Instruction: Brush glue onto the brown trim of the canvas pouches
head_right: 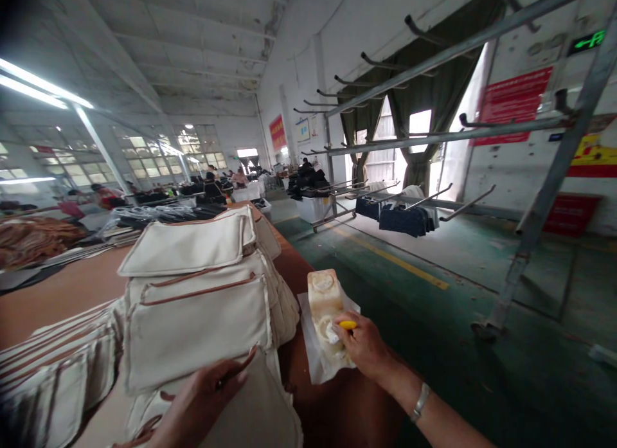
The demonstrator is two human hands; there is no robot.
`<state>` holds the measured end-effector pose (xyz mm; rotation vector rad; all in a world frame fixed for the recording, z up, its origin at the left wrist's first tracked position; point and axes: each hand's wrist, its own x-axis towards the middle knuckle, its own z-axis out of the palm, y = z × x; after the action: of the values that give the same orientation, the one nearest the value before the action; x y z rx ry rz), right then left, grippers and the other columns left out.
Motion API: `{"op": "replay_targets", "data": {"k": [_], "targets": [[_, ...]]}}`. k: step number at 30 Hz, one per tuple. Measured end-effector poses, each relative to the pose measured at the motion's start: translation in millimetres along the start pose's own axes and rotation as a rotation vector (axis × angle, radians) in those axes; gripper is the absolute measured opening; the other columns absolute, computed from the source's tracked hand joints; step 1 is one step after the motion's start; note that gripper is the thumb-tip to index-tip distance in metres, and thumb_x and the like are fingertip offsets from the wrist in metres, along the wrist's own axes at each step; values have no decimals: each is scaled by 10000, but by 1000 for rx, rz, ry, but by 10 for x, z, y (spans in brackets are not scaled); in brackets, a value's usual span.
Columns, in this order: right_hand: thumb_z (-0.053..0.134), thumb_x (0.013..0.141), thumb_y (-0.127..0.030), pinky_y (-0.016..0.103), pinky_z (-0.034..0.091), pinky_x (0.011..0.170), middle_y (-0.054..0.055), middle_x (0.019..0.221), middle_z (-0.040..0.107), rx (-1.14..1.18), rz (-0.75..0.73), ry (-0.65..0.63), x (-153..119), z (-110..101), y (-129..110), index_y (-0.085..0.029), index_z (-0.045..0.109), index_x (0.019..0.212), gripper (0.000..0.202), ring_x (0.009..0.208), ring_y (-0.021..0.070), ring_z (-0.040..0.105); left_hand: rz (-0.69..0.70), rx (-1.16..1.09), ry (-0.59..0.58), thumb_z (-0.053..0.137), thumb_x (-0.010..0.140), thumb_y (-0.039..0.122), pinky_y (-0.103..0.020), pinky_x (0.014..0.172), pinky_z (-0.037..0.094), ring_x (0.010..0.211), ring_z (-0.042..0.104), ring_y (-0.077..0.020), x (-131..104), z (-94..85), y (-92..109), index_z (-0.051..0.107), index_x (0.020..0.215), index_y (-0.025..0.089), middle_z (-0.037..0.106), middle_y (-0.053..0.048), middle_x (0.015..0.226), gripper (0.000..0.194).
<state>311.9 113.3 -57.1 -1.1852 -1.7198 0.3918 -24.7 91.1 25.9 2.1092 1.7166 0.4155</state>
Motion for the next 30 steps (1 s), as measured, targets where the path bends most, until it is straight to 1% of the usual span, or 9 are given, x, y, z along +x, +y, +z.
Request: {"op": "replay_targets", "data": {"k": [5,9,11,13,15,18,21,25,30], "targets": [[535,955,-284,350,515,790,70,901,657,-46,-190,-173,-272,-145,-170,-248,720,1015,198,829,245,622,-7,-412,-126,525,831,563,-249,646,417,724,596,-199,-17,38,-23,736,869,152,697,-12,746,464],[526,975,-257,339,515,772,63,878,646,-60,-235,-197,-368,-285,-287,-261,715,1013,193,809,242,620,-66,-643,-193,600,787,578,-260,691,442,774,623,-206,-96,-9,17,750,972,147,736,-30,836,493],[518,986,-265,325,505,763,60,891,639,-8,-178,-139,-368,-318,-361,-252,706,1011,190,813,234,617,-85,-679,-207,626,774,581,-259,708,447,780,629,-205,-128,-7,37,761,947,152,741,-26,840,482],[533,990,-313,306,498,727,54,872,624,100,-65,-32,-348,-313,-480,-232,691,1001,178,788,224,608,-75,-698,-232,634,774,589,-257,717,452,779,634,-204,-147,17,43,767,936,156,748,-25,846,482],[551,988,-394,278,482,631,30,777,590,269,83,70,-312,-270,-652,-209,669,986,219,689,200,577,-54,-703,-247,640,786,583,-255,741,457,816,642,-210,-161,55,39,766,992,165,758,-27,890,483],[566,974,-486,244,415,517,-21,639,500,519,251,120,-240,-153,-960,-182,630,962,311,556,155,482,-9,-682,-247,621,830,560,-259,779,461,878,650,-222,-188,99,34,748,1087,181,765,-30,948,475],[593,954,-518,230,385,505,-32,620,471,620,280,96,-158,-3,-1207,-173,608,916,347,548,138,447,27,-686,-274,589,863,553,-269,800,466,901,655,-229,-234,107,56,737,1123,187,764,-34,982,473],[603,930,-551,234,380,496,-19,634,476,618,247,46,-48,146,-1354,-169,616,889,385,556,147,446,37,-681,-302,594,851,566,-270,816,465,916,651,-233,-300,92,117,740,1113,197,760,-32,993,475],[621,897,-584,249,398,511,-2,645,491,538,231,174,23,101,-1393,-158,636,856,428,567,161,453,14,-618,-293,585,819,604,-263,795,472,895,648,-236,-358,57,181,752,1038,200,754,-24,928,490]]}}
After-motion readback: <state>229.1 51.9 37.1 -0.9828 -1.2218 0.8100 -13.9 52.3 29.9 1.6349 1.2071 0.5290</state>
